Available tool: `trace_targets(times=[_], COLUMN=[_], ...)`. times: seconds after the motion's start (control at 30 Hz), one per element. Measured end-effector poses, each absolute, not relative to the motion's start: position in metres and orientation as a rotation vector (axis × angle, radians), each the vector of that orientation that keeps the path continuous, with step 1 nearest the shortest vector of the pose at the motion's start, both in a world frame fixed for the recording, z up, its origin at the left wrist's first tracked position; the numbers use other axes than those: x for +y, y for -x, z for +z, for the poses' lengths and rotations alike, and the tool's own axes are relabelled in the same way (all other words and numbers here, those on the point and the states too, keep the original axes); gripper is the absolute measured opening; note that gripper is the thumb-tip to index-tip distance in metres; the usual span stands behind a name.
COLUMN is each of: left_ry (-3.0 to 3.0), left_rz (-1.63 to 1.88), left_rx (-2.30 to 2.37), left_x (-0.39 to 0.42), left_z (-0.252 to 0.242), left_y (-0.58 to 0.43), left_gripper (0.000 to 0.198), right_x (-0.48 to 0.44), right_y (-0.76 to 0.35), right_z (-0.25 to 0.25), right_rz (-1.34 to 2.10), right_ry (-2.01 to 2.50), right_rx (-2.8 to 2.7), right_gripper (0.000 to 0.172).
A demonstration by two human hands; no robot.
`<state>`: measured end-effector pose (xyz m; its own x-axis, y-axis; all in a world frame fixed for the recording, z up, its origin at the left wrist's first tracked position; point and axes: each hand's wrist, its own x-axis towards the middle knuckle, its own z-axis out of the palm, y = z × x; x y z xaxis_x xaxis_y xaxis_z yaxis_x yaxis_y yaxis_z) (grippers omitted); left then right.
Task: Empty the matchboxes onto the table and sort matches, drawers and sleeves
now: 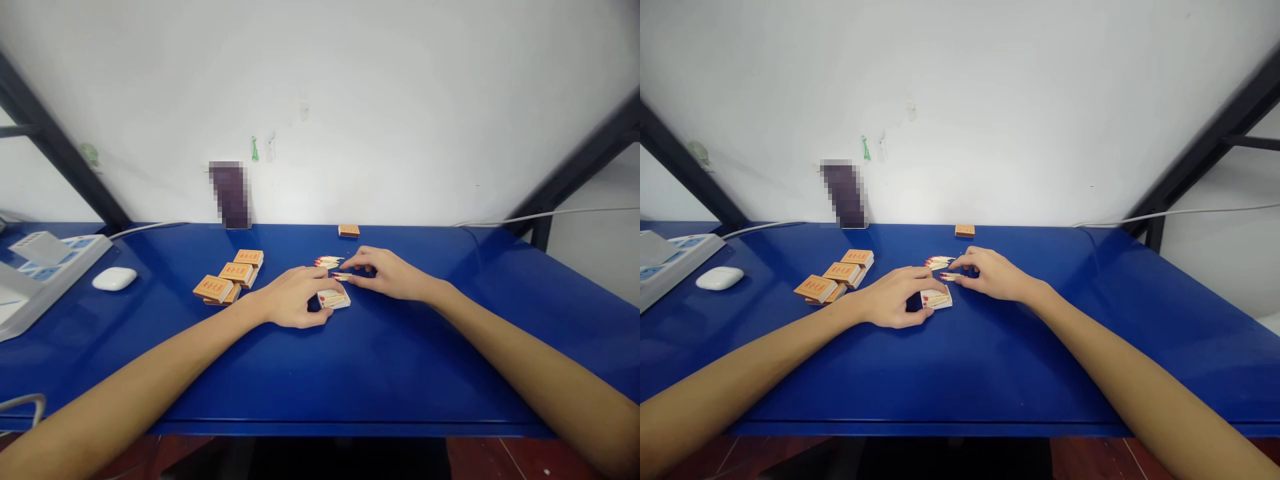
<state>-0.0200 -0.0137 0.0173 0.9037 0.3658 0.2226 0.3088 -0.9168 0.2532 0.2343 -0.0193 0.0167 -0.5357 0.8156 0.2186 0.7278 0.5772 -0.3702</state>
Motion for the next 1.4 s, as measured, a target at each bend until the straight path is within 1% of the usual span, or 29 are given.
trace_targets(times=[0.1, 0.27, 0.37, 0.47, 0.6, 0.67, 0.8, 1.03, 1.2, 1.4], left_ry=[-2.829, -2.814, -2.816, -2.801, -2.686, -2.633, -2.605, -2.672, -2.684, -2.713], left_rz=[0.451, 0.564, 0.583, 0.575, 0.589, 0.621, 0.689, 0.647, 0.638, 0.661], left_rx=[0.515, 0.484, 0.477, 0.464, 0.491, 0.519, 0.528, 0.53, 0.522, 0.578], left_x=[-0.013, -0.014, -0.014, -0.014, -0.013, -0.012, -0.009, -0.011, -0.01, -0.009], left_z=[0.015, 0.011, 0.011, 0.013, 0.013, 0.012, 0.011, 0.012, 0.011, 0.009], left_y=[0.02, 0.02, 0.02, 0.021, 0.022, 0.023, 0.024, 0.023, 0.023, 0.023], left_gripper=[0.04, 0.026, 0.024, 0.031, 0.052, 0.056, 0.045, 0.039, 0.04, 0.033], right_x=[-0.018, -0.017, -0.018, -0.019, -0.02, -0.021, -0.024, -0.026, -0.026, -0.026], right_y=[-0.235, -0.234, -0.234, -0.234, -0.233, -0.231, -0.227, -0.223, -0.225, -0.225], right_z=[0.015, 0.014, 0.015, 0.015, 0.015, 0.015, 0.017, 0.022, 0.022, 0.022], right_rz=[0.376, 0.346, 0.329, 0.358, 0.4, 0.427, 0.505, 0.596, 0.541, 0.459], right_ry=[1.184, 1.226, 1.219, 1.208, 1.208, 1.204, 1.218, 1.273, 1.314, 1.288], right_rx=[-2.46, -2.425, -2.427, -2.439, -2.448, -2.436, -2.411, -2.36, -2.382, -2.463], right_gripper=[0.027, 0.029, 0.028, 0.029, 0.026, 0.026, 0.026, 0.017, 0.02, 0.019])
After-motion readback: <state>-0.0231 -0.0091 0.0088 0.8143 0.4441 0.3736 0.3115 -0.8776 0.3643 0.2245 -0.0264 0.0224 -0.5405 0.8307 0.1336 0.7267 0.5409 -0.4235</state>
